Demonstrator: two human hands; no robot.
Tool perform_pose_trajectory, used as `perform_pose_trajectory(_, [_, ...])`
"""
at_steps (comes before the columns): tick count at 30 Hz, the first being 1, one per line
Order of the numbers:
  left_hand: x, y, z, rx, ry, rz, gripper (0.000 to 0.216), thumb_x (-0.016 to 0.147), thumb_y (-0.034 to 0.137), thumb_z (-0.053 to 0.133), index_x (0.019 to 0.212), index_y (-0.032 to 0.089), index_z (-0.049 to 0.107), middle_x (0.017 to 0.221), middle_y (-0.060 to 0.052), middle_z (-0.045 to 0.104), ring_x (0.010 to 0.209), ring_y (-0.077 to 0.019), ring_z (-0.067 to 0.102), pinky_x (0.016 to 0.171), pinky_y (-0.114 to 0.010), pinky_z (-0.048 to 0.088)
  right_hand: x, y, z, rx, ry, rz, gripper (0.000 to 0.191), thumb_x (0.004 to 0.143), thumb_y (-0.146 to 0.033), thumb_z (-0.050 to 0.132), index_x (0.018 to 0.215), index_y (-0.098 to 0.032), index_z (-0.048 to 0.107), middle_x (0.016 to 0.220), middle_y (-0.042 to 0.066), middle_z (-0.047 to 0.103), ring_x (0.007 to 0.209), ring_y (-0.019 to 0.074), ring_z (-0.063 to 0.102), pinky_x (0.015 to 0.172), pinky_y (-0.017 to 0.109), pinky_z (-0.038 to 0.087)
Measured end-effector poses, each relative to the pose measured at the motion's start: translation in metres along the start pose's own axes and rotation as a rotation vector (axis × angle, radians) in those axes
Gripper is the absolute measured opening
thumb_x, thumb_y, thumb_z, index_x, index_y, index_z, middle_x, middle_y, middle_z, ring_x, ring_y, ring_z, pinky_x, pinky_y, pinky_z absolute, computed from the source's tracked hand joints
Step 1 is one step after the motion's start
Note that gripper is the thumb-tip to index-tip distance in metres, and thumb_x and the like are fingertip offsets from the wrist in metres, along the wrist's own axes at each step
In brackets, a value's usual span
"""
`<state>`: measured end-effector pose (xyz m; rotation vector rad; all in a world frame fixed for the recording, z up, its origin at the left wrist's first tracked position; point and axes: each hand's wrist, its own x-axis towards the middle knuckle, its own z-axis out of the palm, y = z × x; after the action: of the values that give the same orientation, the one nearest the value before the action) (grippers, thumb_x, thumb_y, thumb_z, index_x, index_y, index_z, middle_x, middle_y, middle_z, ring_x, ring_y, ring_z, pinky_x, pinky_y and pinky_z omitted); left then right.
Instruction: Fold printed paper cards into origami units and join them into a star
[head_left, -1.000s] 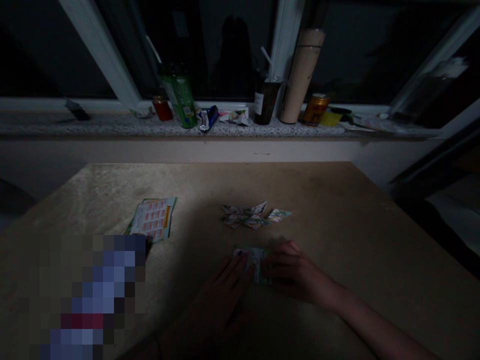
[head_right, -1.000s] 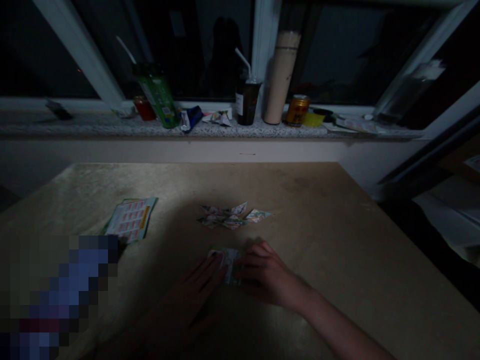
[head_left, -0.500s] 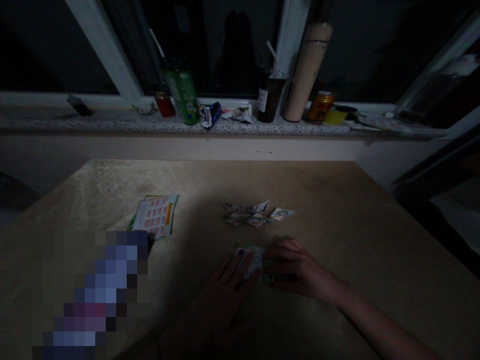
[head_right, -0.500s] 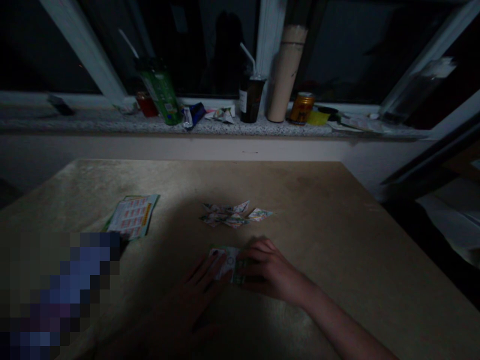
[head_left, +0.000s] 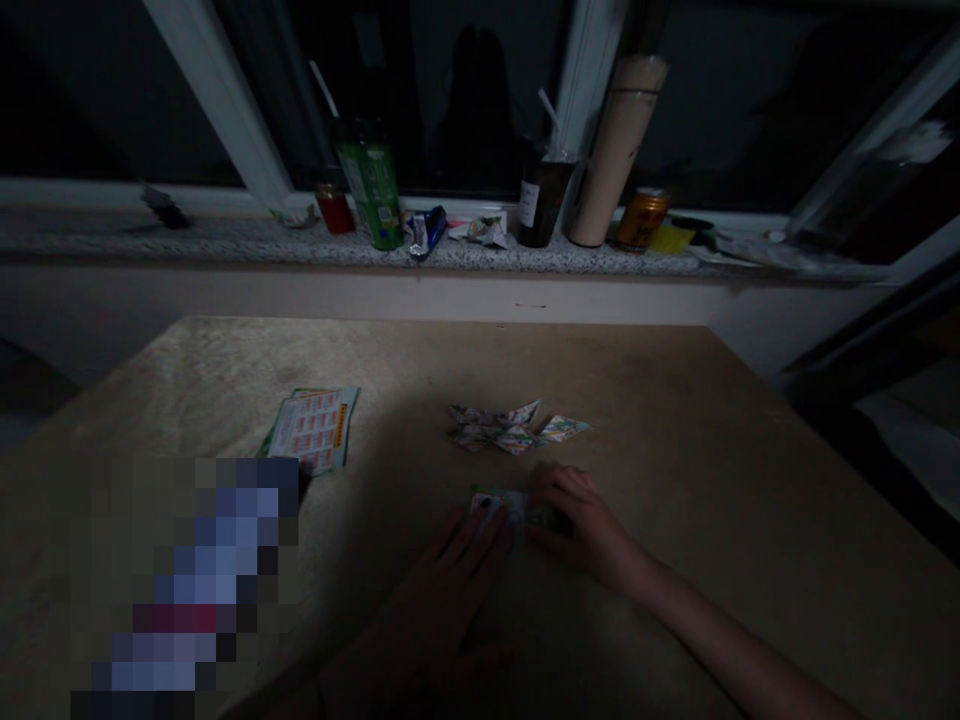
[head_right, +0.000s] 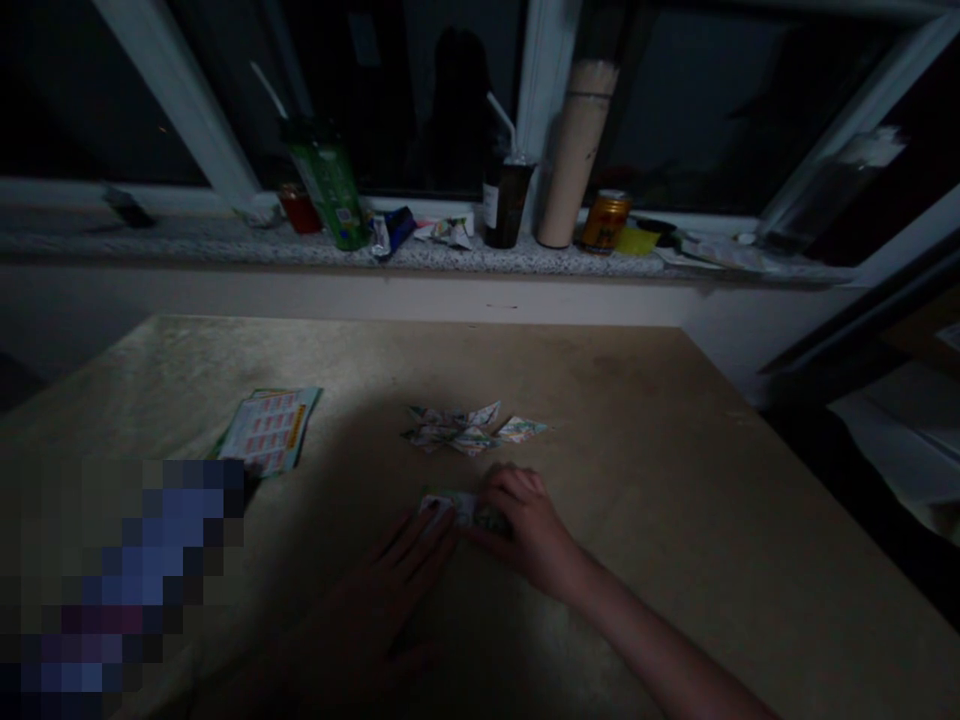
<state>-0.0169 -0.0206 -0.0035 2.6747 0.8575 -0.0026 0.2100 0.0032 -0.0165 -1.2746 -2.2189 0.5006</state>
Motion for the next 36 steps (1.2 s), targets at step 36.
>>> perform_pose_trajectory(36, [-0.001, 0.000, 0.000, -0.030, 0.012, 0.009, 0.082, 0.082, 0.055, 0.051, 0.145, 0.017, 0.015, 0.152, -0.015, 0.004, 0.136, -0.0364, 0.005, 0.108, -0.053, 0.013, 0.019, 0.001, 0.026, -0.467, -0.032, -0.005, 0.009, 0.087, -0.023, 0.054, 0.082, -0.018, 0.059, 0.089, 0.007, 0.058, 0.090, 0.0244, 0.049, 0.085, 0.040, 0.036])
